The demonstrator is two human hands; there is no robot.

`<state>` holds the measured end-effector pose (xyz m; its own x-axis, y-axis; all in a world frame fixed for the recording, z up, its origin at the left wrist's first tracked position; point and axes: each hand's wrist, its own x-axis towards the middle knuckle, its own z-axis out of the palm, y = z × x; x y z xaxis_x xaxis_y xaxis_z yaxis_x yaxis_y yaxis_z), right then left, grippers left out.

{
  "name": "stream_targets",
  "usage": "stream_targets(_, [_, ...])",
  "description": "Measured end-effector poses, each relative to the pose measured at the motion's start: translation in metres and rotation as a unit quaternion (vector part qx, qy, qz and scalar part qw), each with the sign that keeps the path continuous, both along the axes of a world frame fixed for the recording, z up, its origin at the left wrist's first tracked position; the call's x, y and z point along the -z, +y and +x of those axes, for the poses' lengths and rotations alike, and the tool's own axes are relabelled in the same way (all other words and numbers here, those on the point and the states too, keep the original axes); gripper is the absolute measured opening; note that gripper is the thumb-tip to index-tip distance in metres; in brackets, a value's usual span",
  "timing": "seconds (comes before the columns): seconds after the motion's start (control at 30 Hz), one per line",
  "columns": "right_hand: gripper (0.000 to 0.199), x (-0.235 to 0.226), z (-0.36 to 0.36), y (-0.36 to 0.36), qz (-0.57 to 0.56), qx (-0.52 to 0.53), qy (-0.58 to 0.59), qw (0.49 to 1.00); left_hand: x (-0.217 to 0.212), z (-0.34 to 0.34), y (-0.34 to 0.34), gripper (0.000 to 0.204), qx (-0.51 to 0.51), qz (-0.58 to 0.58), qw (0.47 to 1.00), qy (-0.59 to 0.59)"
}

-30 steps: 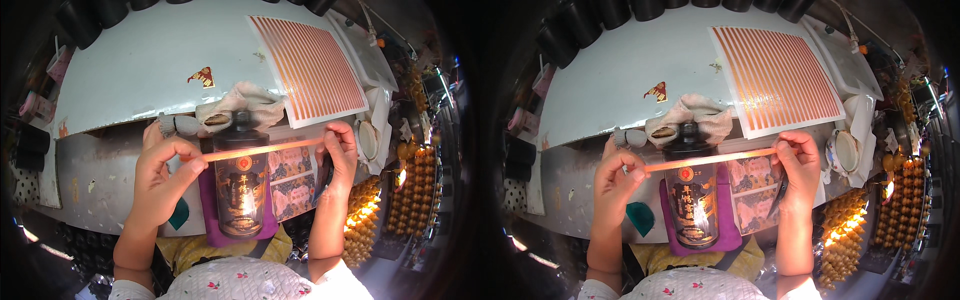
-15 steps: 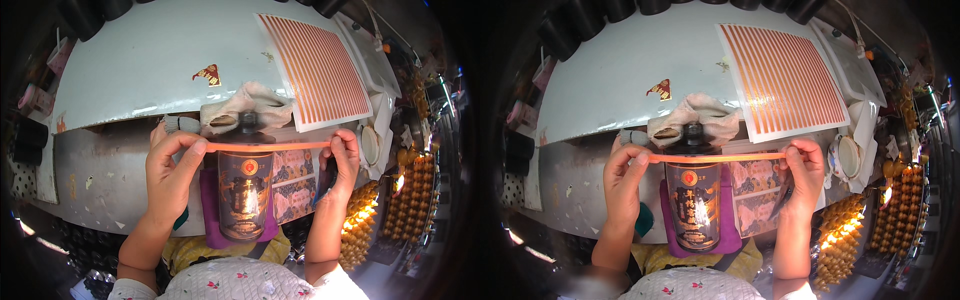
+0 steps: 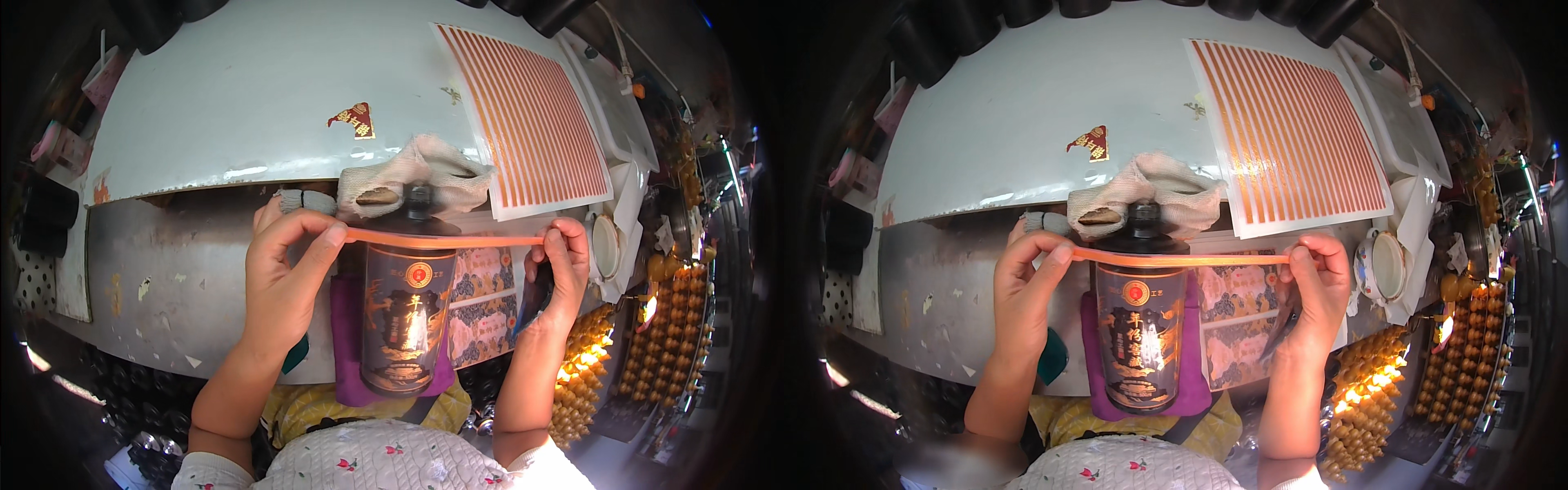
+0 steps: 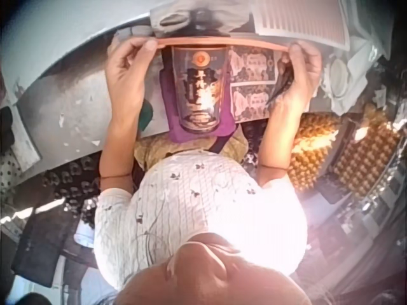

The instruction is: The person applies decorative labels and orange bands to black cylindrical containers. They peel backing from printed labels, align and smooth them onto the container surface, and wrap thin orange bands around the top and bottom edges to secure the labels.

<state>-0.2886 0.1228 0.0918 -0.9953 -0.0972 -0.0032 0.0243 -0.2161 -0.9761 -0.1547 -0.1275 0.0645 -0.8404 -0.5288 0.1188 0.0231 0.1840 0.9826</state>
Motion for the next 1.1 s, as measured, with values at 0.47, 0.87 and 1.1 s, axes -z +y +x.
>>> stream_targets(0.47, [0.013, 0.005, -0.006, 0.003, -0.001, 0.016, 0.03, 0.999, -0.007, 0.025, 0.034, 0.058, -0.015, -0.354, 0.935, -0.003])
stream_targets(0.87, [0.012, 0.004, -0.007, 0.003, 0.003, 0.029, 0.035, 0.999, 0.004, 0.027, 0.04, 0.062, -0.032, -0.34, 0.94, 0.01])
stream_targets(1.1, [0.012, 0.004, -0.006, 0.002, -0.003, 0.036, 0.027, 0.999, -0.006, 0.026, 0.056, 0.064, -0.002, -0.386, 0.92, 0.073])
